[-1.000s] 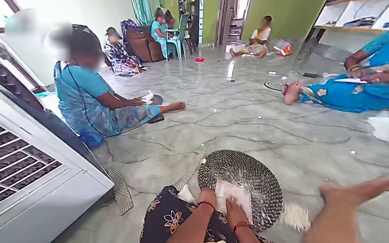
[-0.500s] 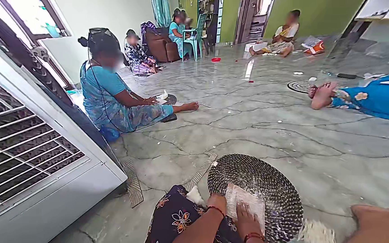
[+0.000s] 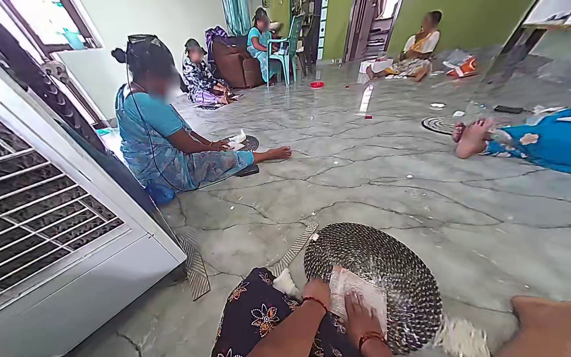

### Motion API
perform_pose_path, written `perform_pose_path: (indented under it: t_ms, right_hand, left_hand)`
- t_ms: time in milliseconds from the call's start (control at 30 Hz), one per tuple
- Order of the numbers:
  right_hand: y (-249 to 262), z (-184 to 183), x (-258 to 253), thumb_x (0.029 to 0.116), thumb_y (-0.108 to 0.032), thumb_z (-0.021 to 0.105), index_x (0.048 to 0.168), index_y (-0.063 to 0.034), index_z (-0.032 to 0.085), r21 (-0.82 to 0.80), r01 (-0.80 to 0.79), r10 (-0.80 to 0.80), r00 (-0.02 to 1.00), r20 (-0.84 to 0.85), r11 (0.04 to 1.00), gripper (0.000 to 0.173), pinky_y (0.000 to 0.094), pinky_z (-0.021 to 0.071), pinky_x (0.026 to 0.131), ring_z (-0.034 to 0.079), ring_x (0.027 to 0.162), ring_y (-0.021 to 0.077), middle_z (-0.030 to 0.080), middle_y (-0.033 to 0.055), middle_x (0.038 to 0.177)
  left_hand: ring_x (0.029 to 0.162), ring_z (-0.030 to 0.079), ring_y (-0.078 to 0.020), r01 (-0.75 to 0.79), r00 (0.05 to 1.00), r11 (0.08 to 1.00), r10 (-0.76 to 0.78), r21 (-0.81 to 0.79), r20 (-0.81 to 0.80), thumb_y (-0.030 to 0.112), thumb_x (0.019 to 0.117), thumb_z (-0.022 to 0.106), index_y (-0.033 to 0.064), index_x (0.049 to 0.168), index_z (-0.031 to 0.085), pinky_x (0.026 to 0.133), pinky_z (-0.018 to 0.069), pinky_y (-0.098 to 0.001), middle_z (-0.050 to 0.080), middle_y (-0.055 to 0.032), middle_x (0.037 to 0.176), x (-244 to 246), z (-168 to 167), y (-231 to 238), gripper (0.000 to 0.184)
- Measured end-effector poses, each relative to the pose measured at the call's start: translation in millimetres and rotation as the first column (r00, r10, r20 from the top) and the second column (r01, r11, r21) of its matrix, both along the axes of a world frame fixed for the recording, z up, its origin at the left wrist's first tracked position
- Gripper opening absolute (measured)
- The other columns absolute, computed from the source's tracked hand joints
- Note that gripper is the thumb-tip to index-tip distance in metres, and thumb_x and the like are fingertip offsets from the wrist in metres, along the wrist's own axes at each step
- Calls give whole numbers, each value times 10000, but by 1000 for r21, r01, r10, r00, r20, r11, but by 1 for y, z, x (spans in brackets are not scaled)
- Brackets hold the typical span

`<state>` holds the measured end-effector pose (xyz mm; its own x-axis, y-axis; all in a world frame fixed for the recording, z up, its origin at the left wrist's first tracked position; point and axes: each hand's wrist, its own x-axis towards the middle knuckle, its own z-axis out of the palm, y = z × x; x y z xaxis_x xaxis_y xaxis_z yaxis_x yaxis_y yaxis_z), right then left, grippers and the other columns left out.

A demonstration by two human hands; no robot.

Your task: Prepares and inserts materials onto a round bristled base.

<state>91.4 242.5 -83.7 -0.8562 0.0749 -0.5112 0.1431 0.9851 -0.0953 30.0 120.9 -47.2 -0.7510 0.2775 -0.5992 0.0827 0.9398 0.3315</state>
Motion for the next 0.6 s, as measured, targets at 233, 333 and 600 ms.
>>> perform_pose_path:
  t_ms: [233, 333, 600]
  right_hand:
    - [-22, 4, 12, 1052, -140, 551, 1578, 2, 362, -10, 130, -131, 989, -68, 991, 576, 579, 244, 1239, 280, 1553, 394, 316, 238, 1656]
    - [-32, 2, 24, 1046, -39, 492, 1477, 79, 475, -37, 171, -175, 973, -152, 985, 447, 550, 292, 1228, 361, 1504, 437, 404, 299, 1583]
    - [26, 62, 64, 1019, -154, 604, 1587, -13, 347, -379, 302, -371, 920, -125, 875, 640, 594, 369, 1169, 437, 1445, 439, 418, 277, 1574]
  left_hand:
    - [1453, 441, -445, 6, 1000, 1000, -6, -14, 13, 59, 1044, 523, -84, 1379, 587, 1144, 432, -602, 453, -268, 1565, 12, 3, 1, 370]
    - [1438, 460, -451, 30, 1000, 999, -30, -32, 4, 56, 1042, 532, -86, 1377, 585, 1128, 441, -616, 467, -274, 1551, 22, 10, -2, 368]
    - [1384, 529, -432, 139, 978, 977, -160, -161, -130, 148, 1067, 501, 38, 1398, 620, 1111, 444, -636, 563, -235, 1481, 54, 29, -11, 368]
